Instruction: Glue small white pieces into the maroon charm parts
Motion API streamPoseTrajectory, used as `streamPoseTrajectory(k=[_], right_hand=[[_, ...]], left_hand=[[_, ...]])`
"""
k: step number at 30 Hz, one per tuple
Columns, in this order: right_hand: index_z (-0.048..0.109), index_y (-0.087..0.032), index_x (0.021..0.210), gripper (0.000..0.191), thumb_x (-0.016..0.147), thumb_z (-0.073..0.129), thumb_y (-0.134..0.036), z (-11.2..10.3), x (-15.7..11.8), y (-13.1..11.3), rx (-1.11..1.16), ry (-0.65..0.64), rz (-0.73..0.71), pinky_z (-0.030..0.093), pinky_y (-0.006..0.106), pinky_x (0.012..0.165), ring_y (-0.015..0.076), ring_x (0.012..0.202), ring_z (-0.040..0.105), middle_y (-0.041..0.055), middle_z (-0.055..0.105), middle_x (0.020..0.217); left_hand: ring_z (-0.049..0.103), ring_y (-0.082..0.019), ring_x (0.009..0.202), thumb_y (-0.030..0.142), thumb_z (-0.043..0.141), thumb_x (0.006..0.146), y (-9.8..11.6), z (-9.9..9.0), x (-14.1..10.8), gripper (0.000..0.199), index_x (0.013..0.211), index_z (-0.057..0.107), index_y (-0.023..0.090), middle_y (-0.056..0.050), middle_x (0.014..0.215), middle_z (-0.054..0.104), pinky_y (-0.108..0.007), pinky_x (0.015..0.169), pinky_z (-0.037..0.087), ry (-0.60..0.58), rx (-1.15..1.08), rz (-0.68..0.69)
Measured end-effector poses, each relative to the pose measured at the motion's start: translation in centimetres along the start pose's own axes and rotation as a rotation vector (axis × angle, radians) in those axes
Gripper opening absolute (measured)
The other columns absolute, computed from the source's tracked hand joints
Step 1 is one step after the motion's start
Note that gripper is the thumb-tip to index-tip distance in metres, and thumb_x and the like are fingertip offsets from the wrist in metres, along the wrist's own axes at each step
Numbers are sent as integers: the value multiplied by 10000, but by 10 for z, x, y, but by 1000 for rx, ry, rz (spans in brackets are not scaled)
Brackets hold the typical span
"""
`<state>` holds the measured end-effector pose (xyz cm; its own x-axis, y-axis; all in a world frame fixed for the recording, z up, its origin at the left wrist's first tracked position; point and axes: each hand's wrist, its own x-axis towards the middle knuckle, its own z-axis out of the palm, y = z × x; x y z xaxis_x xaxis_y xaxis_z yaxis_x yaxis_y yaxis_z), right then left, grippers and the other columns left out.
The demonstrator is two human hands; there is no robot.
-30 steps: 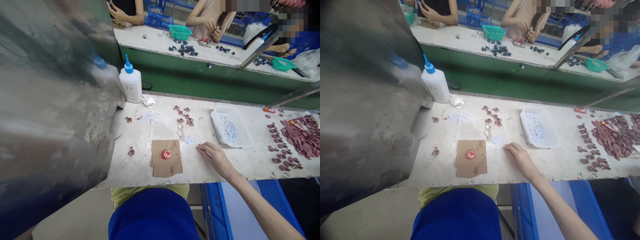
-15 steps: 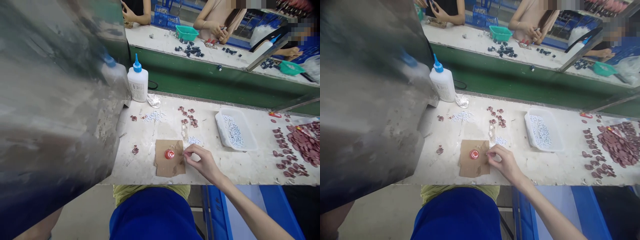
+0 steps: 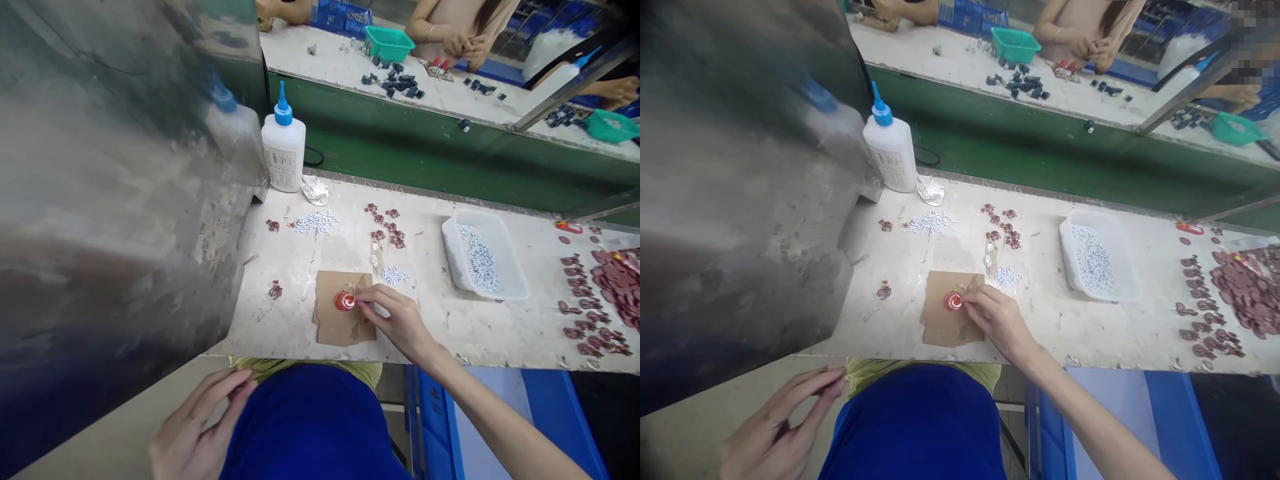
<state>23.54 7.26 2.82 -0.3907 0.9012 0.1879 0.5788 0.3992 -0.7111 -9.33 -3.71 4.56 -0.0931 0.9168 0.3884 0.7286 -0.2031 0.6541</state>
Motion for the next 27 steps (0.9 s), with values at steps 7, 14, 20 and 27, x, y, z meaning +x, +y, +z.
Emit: streamPoseTrajectory(k=[7,14,20,27], right_hand=[[723,-243,1037,149,1011,604,-158,2,-2,1,58,38,17,604,361,779,218,911,741,65,770,1005],[742,-253,996,93,970,699,-174,-1,-4,-25,192,149,111,627,313,759,187,875,754,28,791,939],[777,-268,1025,207,931,722,-91,-9,-6,-58,410,150,91,622,285,746,163,865,751,13,795,927],[775,-268,1080,254,931,726,-70,-9,-6,-68,432,115,54,631,284,814,162,933,773,16,810,1019]], left_hand=[[767,-82,866,148,683,956,12,41,16,259,1199,692,238,22,1017,782,-152,872,613,-211,-195,90],[744,-112,958,48,694,912,44,69,45,255,1126,713,186,-34,1074,751,-217,931,615,-156,-278,152],[751,-89,902,43,743,876,64,82,50,283,1131,720,163,-23,1021,776,-164,873,629,-141,-394,173],[760,-107,924,32,722,889,67,81,53,295,1149,729,170,-29,1055,782,-196,869,650,-185,-454,167]])
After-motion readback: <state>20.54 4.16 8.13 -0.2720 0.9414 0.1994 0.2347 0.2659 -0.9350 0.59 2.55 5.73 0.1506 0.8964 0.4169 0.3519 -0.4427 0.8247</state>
